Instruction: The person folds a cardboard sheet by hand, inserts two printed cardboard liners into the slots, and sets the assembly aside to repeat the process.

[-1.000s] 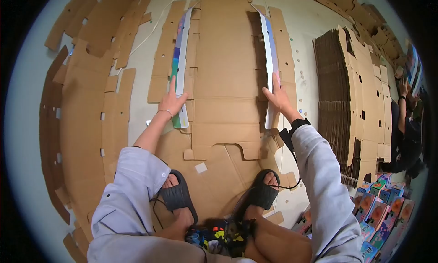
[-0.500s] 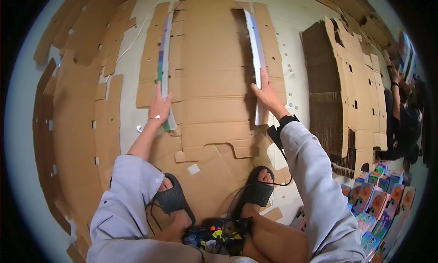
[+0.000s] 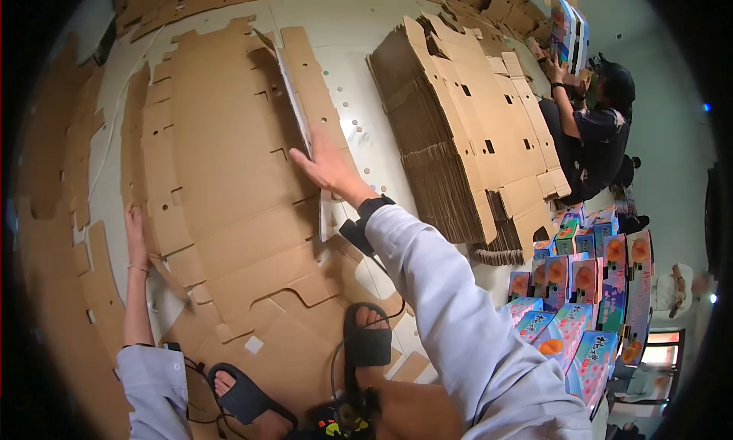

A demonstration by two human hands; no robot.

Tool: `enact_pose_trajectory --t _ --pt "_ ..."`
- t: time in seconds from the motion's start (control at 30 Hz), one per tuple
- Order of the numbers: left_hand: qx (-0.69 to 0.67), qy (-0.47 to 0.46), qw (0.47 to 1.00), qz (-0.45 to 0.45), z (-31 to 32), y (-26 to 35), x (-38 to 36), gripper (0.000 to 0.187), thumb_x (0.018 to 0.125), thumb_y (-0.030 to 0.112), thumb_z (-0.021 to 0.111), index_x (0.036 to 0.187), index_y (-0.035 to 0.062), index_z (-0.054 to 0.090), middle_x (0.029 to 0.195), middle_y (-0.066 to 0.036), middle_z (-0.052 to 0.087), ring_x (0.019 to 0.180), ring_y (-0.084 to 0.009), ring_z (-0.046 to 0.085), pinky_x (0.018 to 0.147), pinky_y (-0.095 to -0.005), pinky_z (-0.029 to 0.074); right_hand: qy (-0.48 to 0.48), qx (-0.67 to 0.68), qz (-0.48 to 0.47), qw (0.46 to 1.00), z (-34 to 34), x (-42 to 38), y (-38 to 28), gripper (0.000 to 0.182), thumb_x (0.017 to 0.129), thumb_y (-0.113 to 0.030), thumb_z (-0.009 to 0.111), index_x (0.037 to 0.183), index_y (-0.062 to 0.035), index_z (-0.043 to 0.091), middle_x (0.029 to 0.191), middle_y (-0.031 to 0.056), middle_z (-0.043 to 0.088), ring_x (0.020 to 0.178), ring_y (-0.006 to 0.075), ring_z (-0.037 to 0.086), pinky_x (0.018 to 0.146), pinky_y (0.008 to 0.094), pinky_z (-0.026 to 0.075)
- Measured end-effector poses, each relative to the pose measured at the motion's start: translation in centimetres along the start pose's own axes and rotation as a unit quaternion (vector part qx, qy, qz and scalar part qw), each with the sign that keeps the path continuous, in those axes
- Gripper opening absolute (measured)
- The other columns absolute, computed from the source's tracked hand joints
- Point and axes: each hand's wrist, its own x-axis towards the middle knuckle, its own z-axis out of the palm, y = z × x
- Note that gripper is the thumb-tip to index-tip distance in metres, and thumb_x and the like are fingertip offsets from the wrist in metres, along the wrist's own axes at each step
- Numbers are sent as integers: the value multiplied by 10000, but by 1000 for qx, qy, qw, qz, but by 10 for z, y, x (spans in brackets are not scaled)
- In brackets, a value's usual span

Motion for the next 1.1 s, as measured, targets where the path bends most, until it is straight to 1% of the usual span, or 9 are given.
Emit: enact_pose_trajectory --t 0.1,0.17,0.27,0.37,0.57,0.77,0.87,0.97,1.1 --pt "197 -40 974 105 35 19 -1 694 922 420 465 1464 80 195 1509 -137 201 1381 -302 209 1127 -390 166 -3 -87 -21 996 28 3 -4 799 890 -515 462 1424 15 196 1459 262 219 1333 431 234 1108 451 217" --pt "359 -34 920 155 64 33 -7 704 916 422 470 1472 103 180 1526 -130 171 1395 -321 177 1137 -403 139 12 -150 -10 989 46 -2 -16 785 880 -515 474 1432 -22 213 1471 236 216 1303 483 243 1082 505 226" --pt "622 11 780 61 109 73 -32 677 907 416 475 1478 198 186 1528 -85 184 1378 -372 187 1122 -488 143 44 -238 -10 970 59 -8 -26 766 866 -514 500 1439 -79 238 1471 229 222 1298 489 245 1057 545 230" --pt "611 46 781 120 104 42 -26 640 913 416 463 1474 254 200 1537 -29 159 1380 -373 174 1094 -554 163 57 -208 -25 976 68 -6 -7 749 857 -490 524 1423 -69 272 1472 226 215 1301 491 231 1040 566 225" --pt "680 29 730 57 113 32 -21 619 923 401 441 1475 274 189 1544 -14 108 1398 -348 123 1072 -576 201 49 -240 -13 969 75 -5 -11 726 848 -466 547 1402 -56 318 1463 230 227 1292 500 231 1035 565 212" --pt "666 41 741 71 110 26 -16 593 930 399 426 1470 287 207 1539 -15 134 1399 -343 129 1078 -559 198 70 -246 -17 967 79 2 -8 707 846 -429 552 1406 -72 309 1453 219 245 1276 491 264 1014 555 248" --pt "610 45 785 93 102 22 -14 581 930 379 429 1466 280 228 1532 -20 170 1394 -350 147 1083 -560 177 69 -242 -8 968 77 2 -8 707 850 -415 550 1416 -83 288 1451 210 249 1277 480 274 1006 558 274" --pt "525 22 848 68 90 31 -11 590 922 328 454 1463 217 249 1524 -42 203 1395 -338 162 1110 -502 164 54 -209 2 976 69 3 -8 704 851 -403 552 1417 -84 280 1447 204 258 1278 463 287 996 552 312" --pt "267 -29 953 139 50 11 9 601 912 260 489 1446 85 275 1494 -129 270 1384 -274 239 1121 -347 195 45 -93 -23 994 53 9 5 678 852 -388 554 1393 -66 304 1401 216 328 1240 434 366 980 500 366"
